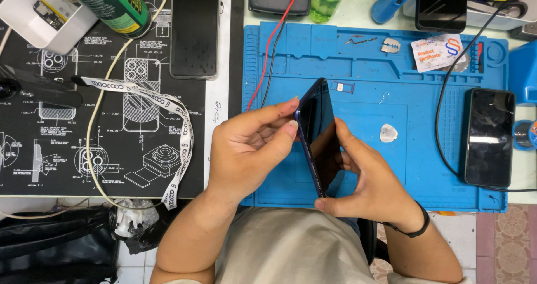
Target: The person uses a plastic pry tool to separate the back cover of a smartphone. They repeatedly insert the tool along the edges and pry until the back cover detaches, revealing the internal components. The person then sets the opened phone aside and briefly handles another smartphone.
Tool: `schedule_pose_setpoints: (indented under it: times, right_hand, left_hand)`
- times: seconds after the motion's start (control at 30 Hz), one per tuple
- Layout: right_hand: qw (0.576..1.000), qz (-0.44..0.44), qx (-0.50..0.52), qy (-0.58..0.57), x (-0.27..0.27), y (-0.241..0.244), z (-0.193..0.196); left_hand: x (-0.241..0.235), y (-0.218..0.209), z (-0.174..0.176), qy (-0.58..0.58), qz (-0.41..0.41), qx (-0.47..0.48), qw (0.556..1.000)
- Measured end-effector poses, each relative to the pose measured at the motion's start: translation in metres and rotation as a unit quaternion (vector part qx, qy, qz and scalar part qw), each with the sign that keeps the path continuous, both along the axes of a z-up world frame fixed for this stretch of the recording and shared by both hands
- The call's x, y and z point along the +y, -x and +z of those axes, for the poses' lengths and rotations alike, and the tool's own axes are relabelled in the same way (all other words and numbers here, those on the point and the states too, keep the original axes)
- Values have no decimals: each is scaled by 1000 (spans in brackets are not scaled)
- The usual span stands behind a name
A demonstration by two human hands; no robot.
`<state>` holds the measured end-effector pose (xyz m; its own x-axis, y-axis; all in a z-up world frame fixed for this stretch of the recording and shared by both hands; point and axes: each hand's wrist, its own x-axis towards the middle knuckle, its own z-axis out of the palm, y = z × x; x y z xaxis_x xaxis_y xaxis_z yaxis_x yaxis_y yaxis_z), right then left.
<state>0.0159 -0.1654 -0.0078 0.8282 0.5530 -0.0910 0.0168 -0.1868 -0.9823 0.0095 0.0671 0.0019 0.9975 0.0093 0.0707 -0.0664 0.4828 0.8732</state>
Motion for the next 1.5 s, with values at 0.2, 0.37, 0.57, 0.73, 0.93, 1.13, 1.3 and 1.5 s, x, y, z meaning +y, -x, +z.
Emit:
schedule_pose_setpoints:
  times: [0.2, 0.37, 0.57, 0.73, 0.93, 1.13, 1.3, 1.5]
  right_hand:
    - [999, -7, -20, 51, 0, -1, 3]
    - [998, -13, -40, 53, 0, 1, 3]
    - [997, -29, -63, 44, 4, 2, 8]
    - [977, -54, -180, 101, 8, -1, 17]
    - [933, -58, -199, 295, 4, -7, 30]
    - [907, 33, -179, 379, 7, -10, 26]
    - [896, 38, -354, 265, 6, -18, 38]
    - [959, -91, -267, -11, 2, 0, 56]
  left_hand:
    - [5, 1, -5, -14, -7, -10, 1000]
    - [6, 4, -7, -21, -11, -20, 1000]
    - [5, 3, -8, 21, -32, -25, 999]
    - [6, 0, -3, 30, -37, -12, 999]
    - [12, 10, 15, -262, 79, -151, 950]
    - [5, 11, 19, -150, -38, -96, 983]
    - [-6, 13, 16, -125, -69, -63, 988]
    - [-20, 17, 16, -81, -83, -50, 992]
